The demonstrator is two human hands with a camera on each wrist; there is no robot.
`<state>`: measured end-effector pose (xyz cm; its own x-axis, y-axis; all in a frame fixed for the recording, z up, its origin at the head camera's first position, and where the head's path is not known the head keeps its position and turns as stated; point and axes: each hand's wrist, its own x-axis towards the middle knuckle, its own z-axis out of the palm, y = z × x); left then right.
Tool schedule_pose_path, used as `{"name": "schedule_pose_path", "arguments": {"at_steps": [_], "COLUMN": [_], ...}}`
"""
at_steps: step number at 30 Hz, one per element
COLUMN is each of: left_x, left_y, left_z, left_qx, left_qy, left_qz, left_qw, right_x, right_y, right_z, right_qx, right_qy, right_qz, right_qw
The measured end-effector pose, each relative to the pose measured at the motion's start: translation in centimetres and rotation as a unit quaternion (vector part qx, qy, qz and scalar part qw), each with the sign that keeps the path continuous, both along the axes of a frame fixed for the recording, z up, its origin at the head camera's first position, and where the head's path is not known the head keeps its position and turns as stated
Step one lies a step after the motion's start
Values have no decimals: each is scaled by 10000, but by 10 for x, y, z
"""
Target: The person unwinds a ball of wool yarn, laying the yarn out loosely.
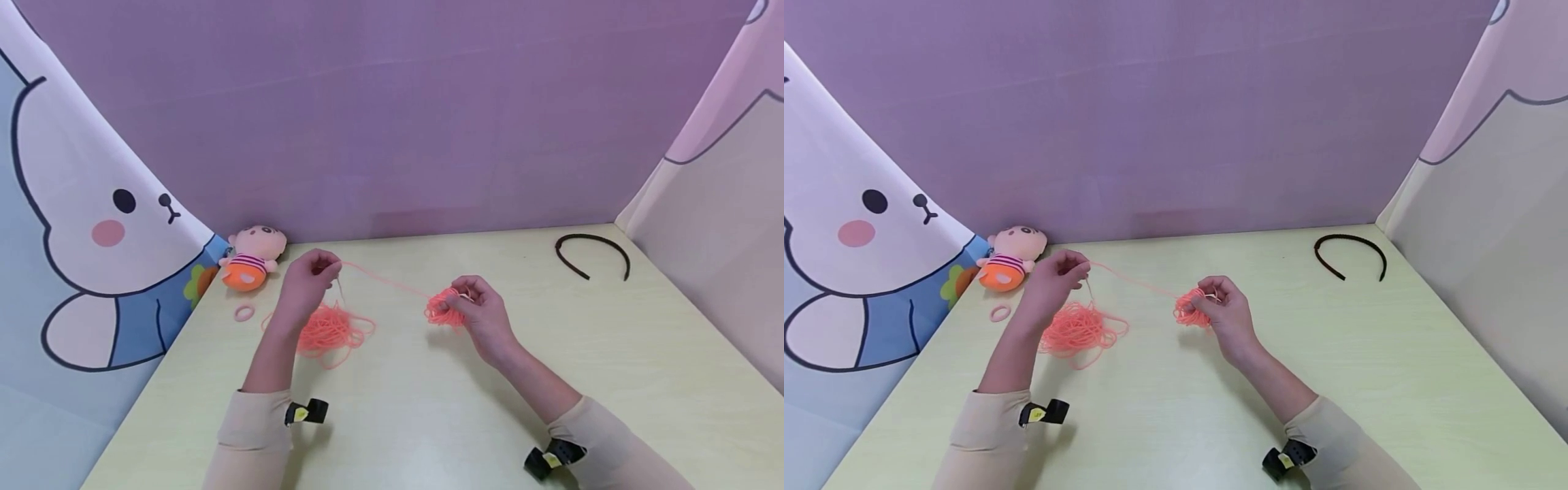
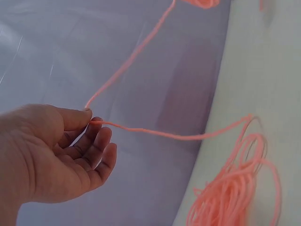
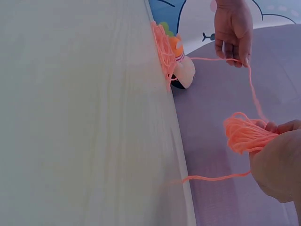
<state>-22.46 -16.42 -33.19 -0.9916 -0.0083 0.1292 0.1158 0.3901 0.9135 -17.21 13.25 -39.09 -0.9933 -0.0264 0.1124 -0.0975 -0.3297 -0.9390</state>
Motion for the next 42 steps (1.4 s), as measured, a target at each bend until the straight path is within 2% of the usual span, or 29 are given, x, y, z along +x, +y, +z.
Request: {"name": "schedule_pose_path", "arguments": {"at_steps": [5, 12, 22, 26, 30, 33, 35, 39, 42], "left_x": [-2, -4, -2, -1, 0, 0, -1, 1, 3], "left_y": [-17, -33, -45, -51, -50, -40, -28, 1, 24], "left_z": [1, 4, 7, 7, 8, 7, 5, -3, -11], "left_qx": [13, 195, 114, 97, 37, -126, -236, -477, -620], "left_qy": [-133, -364, -545, -606, -649, -580, -480, -217, -145], "left_qz": [303, 446, 725, 950, 1075, 941, 694, -59, -628], "left_qw": [9995, 9982, 9958, 9936, 9921, 9938, 9962, 9986, 9960], "right_x": [0, 1, 0, -1, -1, -1, -1, 0, 0], "right_y": [0, -1, 0, 0, 0, 0, 0, -1, -1], "right_z": [1, 1, -1, -1, -1, -1, -1, -1, 0], "right_qx": [17, 0, -11, -42, -16, 14, 12, -11, -63], "right_qy": [-20, -6, 49, 29, 25, 33, 26, 37, 70], "right_qz": [-11, 0, -21, -26, -28, -26, -19, 18, 66], "right_qw": [10000, 10000, 10000, 10000, 10000, 10000, 10000, 10000, 9999]}}
